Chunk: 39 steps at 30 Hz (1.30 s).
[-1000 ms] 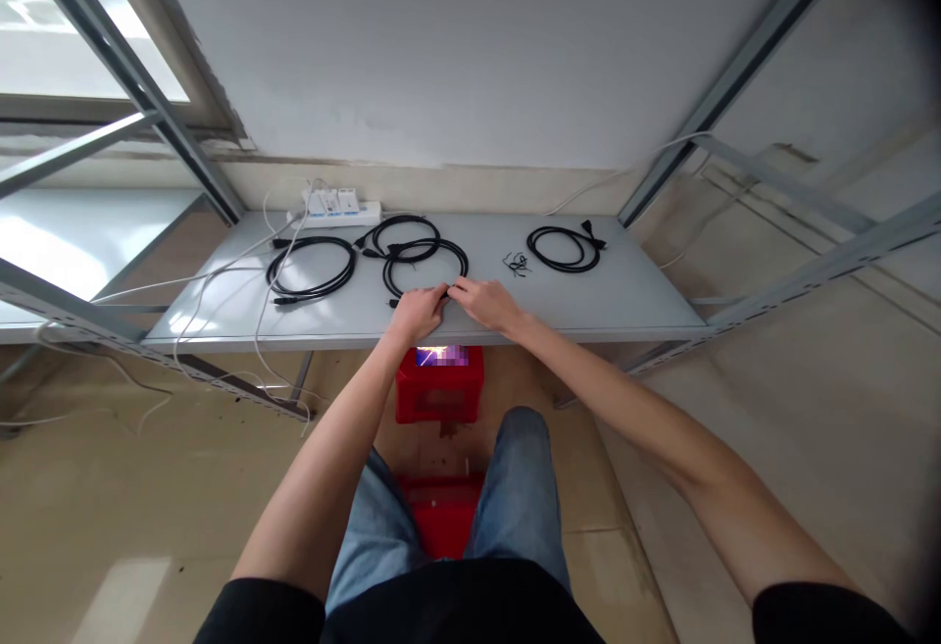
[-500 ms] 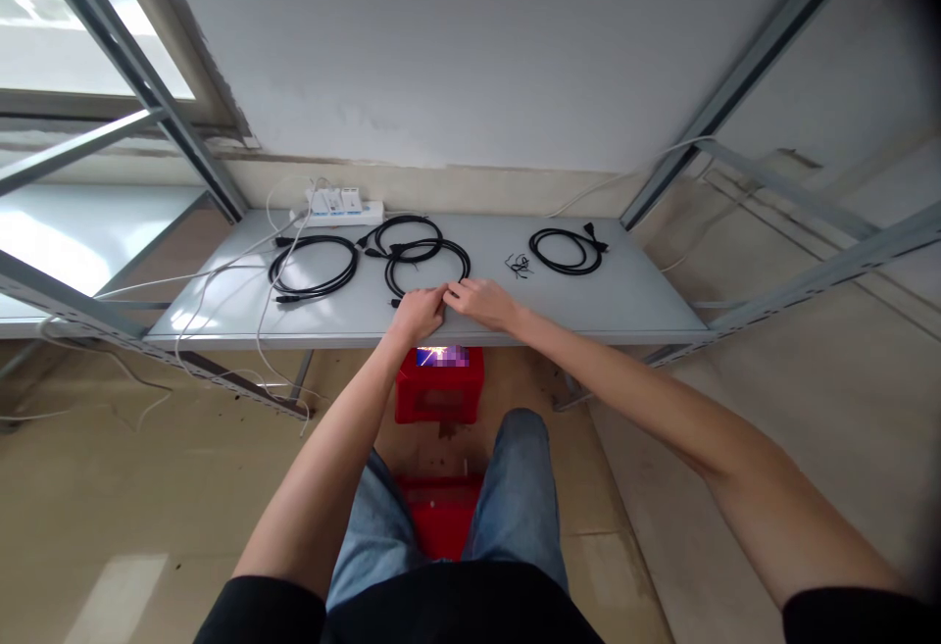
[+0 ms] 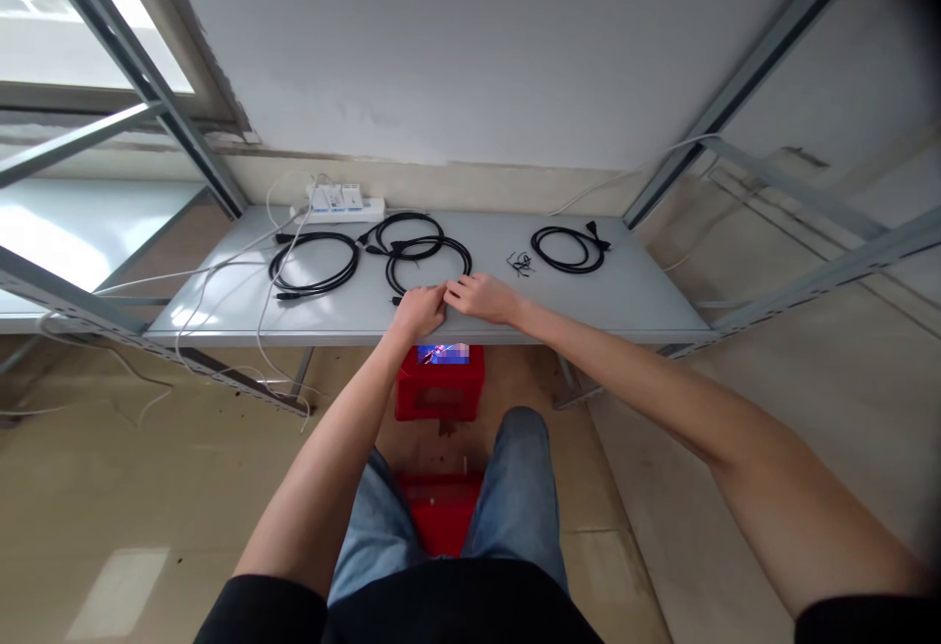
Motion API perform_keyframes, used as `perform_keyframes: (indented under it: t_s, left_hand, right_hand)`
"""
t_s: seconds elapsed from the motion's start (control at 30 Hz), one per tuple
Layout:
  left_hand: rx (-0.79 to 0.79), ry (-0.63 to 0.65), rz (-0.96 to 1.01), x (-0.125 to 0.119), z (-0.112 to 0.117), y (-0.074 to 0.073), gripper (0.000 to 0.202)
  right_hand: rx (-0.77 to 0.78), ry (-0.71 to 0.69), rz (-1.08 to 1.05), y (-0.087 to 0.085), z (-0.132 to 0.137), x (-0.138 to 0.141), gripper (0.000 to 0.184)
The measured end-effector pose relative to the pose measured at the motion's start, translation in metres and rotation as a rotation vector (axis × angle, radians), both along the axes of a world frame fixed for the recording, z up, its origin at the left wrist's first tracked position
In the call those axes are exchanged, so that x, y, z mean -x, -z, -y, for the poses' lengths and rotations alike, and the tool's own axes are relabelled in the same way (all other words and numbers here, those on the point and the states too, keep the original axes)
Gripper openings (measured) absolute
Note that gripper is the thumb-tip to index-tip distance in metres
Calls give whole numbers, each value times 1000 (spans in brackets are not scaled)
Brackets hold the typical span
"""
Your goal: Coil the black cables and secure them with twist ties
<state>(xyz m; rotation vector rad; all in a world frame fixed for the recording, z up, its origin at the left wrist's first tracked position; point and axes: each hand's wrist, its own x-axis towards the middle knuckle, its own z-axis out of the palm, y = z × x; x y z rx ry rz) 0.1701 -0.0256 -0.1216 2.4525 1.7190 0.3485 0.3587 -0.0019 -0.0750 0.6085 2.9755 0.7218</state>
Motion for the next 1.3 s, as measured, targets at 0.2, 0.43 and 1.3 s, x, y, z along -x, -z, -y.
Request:
perform_keyframes:
  t_s: [0.2,0.43,1.3]
  left_hand:
    - [13,2,-4,0,0,-1,36]
    - [10,6,-8,0,1,-3,37]
    - [7,24,15,1,1,-3,38]
  right_hand:
    - [-1,-14,-16,3,-1,-2,35]
    - [65,-33,-44,3,-7,-4,32]
    - [1289,529,-994,9,-22,9,14]
